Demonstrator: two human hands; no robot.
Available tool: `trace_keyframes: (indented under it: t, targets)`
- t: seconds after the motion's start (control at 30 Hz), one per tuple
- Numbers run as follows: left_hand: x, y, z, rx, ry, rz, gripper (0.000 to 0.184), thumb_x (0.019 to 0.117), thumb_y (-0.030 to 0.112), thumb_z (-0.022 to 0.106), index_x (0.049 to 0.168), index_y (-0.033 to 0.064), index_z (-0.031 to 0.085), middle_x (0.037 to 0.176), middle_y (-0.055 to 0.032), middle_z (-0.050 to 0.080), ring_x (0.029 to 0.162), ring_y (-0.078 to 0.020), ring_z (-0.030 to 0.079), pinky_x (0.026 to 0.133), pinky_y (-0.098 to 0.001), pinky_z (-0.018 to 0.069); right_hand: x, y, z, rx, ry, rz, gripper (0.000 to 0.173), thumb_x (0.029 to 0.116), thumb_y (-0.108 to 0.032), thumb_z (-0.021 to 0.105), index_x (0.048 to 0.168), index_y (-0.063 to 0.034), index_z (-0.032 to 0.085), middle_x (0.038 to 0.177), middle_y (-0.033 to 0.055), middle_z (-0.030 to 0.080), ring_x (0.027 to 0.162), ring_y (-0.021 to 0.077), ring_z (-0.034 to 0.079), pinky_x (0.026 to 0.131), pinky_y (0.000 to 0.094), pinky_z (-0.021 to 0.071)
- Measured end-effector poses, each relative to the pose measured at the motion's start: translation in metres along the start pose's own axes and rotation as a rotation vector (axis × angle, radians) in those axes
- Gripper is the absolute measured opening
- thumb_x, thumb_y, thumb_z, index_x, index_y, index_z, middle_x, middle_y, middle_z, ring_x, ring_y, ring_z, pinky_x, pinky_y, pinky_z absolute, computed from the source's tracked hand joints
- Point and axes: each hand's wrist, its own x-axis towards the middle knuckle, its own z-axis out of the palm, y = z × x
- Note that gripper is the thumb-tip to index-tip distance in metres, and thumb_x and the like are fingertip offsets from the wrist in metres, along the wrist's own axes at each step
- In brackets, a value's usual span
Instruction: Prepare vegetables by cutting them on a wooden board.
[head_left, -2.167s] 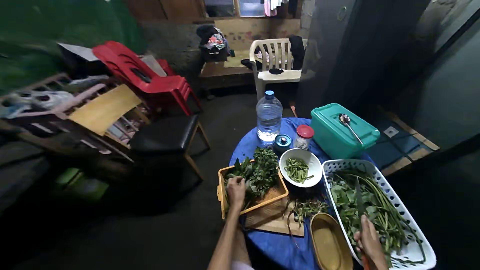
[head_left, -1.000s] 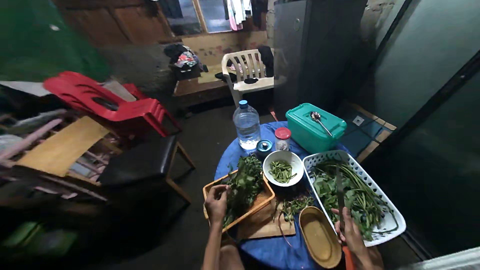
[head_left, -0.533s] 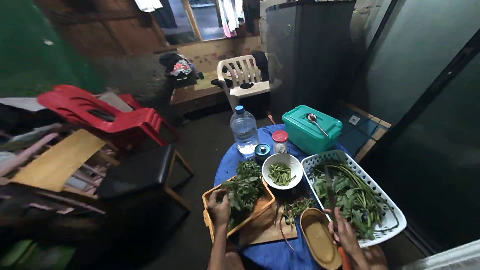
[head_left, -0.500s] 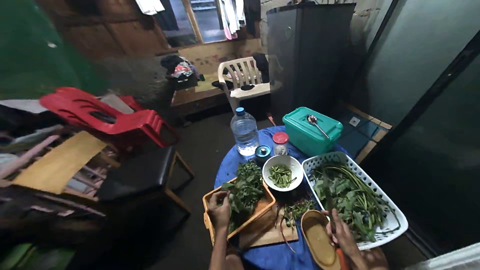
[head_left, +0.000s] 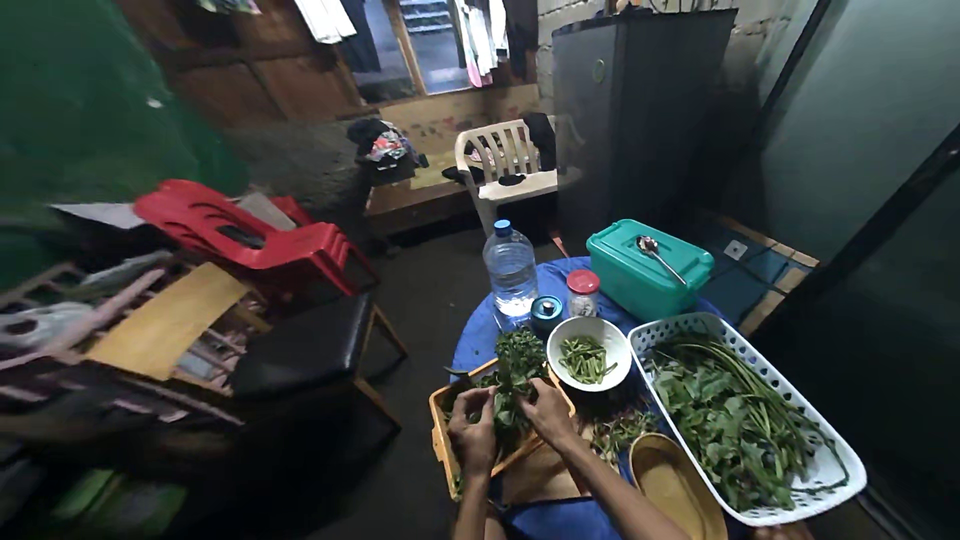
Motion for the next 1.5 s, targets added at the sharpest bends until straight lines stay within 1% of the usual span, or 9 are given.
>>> trace_keyframes:
  t: [0.2, 0.43, 0.73, 0.83, 0.9, 0.97, 1.1, 1.23, 1.5]
  targets:
    - [0.015, -0.018, -0.023, 0.052, 0.137, -0.056, 0.018, 0.0882, 0.004, 0.073, 0.100, -0.0077, 0.067, 0.092, -0.0111, 0.072, 0.082, -0.0066, 0.068, 0.077, -0.0221, 0.0573, 0.005, 0.005, 0.011, 0.025, 0.020, -0.088, 0.030, 0.1010, -0.016, 0.060, 0.126, -0.0008, 0.067, 0.116, 0.0181, 0.072, 0.111, 0.0296, 0.069, 0.102, 0.0461, 0.0515]
    - [0.026, -0.016, -0.041, -0.169, 0.284, -0.180, 0.025, 0.0924, 0.000, 0.066, 0.113, -0.0117, 0.056, 0.091, -0.0090, 0.070, 0.075, -0.0088, 0.073, 0.070, -0.0255, 0.0637, 0.013, 0.035, 0.012, 0.077, 0.149, -0.016, 0.030, 0.1048, -0.019, 0.055, 0.121, 0.0009, 0.070, 0.109, 0.0199, 0.073, 0.103, 0.0316, 0.070, 0.097, 0.0493, 0.0529]
    - [0.021, 0.019, -0.045, -0.377, 0.365, -0.237, 0.029, 0.0929, -0.003, 0.065, 0.118, -0.0047, 0.051, 0.095, -0.0016, 0.068, 0.081, -0.0082, 0.073, 0.072, -0.0277, 0.0648, 0.008, 0.042, -0.007, 0.019, -0.003, 0.163, 0.040, 0.1058, -0.031, 0.056, 0.132, -0.0029, 0.065, 0.122, 0.0205, 0.070, 0.115, 0.0336, 0.067, 0.104, 0.0512, 0.0485]
    - [0.018, 0.025, -0.043, -0.320, 0.297, -0.188, 0.031, 0.0916, -0.001, 0.068, 0.118, -0.0052, 0.053, 0.095, -0.0019, 0.069, 0.081, -0.0078, 0.073, 0.074, -0.0273, 0.0647, -0.010, 0.033, -0.019, 0.213, 0.068, 0.129, 0.049, 0.1088, -0.044, 0.045, 0.130, -0.0045, 0.067, 0.098, 0.0139, 0.073, 0.085, 0.0256, 0.069, 0.084, 0.0472, 0.0545]
    - [0.014, 0.026, -0.037, -0.255, 0.241, -0.095, 0.030, 0.0894, -0.001, 0.070, 0.114, -0.0059, 0.055, 0.093, -0.0010, 0.071, 0.077, -0.0064, 0.072, 0.071, -0.0255, 0.0643, -0.028, 0.031, -0.029, 0.396, 0.080, 0.033, 0.055, 0.1115, -0.044, 0.031, 0.137, -0.0063, 0.063, 0.078, 0.0040, 0.065, 0.058, 0.0128, 0.053, 0.058, 0.0338, 0.0491]
    - [0.011, 0.029, -0.028, -0.202, 0.154, 0.007, 0.029, 0.0878, 0.000, 0.072, 0.112, -0.0064, 0.056, 0.094, 0.0000, 0.071, 0.078, -0.0044, 0.072, 0.071, -0.0237, 0.0636, -0.051, 0.029, -0.043, 0.630, 0.030, -0.079, 0.063, 0.1109, -0.047, 0.022, 0.140, -0.0028, 0.057, 0.068, -0.0031, 0.057, 0.048, 0.0052, 0.046, 0.047, 0.0250, 0.0459]
    - [0.001, 0.053, 0.003, -0.229, -0.054, 0.066, 0.030, 0.0871, -0.002, 0.072, 0.113, -0.0061, 0.057, 0.094, 0.0009, 0.072, 0.082, -0.0054, 0.072, 0.077, -0.0253, 0.0635, -0.090, 0.026, -0.065, 0.825, -0.036, -0.212, 0.085, 0.1030, -0.067, 0.020, 0.138, 0.0014, 0.056, 0.064, -0.0064, 0.061, 0.047, 0.0030, 0.052, 0.045, 0.0222, 0.0490]
    - [-0.031, 0.084, 0.044, -0.379, -0.172, -0.120, 0.029, 0.0887, -0.004, 0.069, 0.115, -0.0027, 0.056, 0.092, -0.0002, 0.073, 0.081, -0.0103, 0.073, 0.075, -0.0296, 0.0643, -0.102, 0.030, -0.077, 1.013, 0.015, -0.216, 0.086, 0.1032, -0.064, 0.007, 0.148, -0.0018, 0.046, 0.061, -0.0047, 0.060, 0.046, 0.0069, 0.056, 0.046, 0.0254, 0.0533]
    - [-0.100, 0.117, 0.106, -0.668, -0.327, -0.556, 0.018, 0.0970, -0.008, 0.056, 0.111, 0.0027, 0.053, 0.089, -0.0028, 0.075, 0.083, -0.0154, 0.076, 0.078, -0.0312, 0.0643, -0.114, 0.077, -0.121, 1.129, 0.253, -0.069, 0.072, 0.1051, -0.054, 0.002, 0.140, -0.0064, 0.043, 0.055, -0.0036, 0.054, 0.042, 0.0091, 0.053, 0.044, 0.0271, 0.0522]
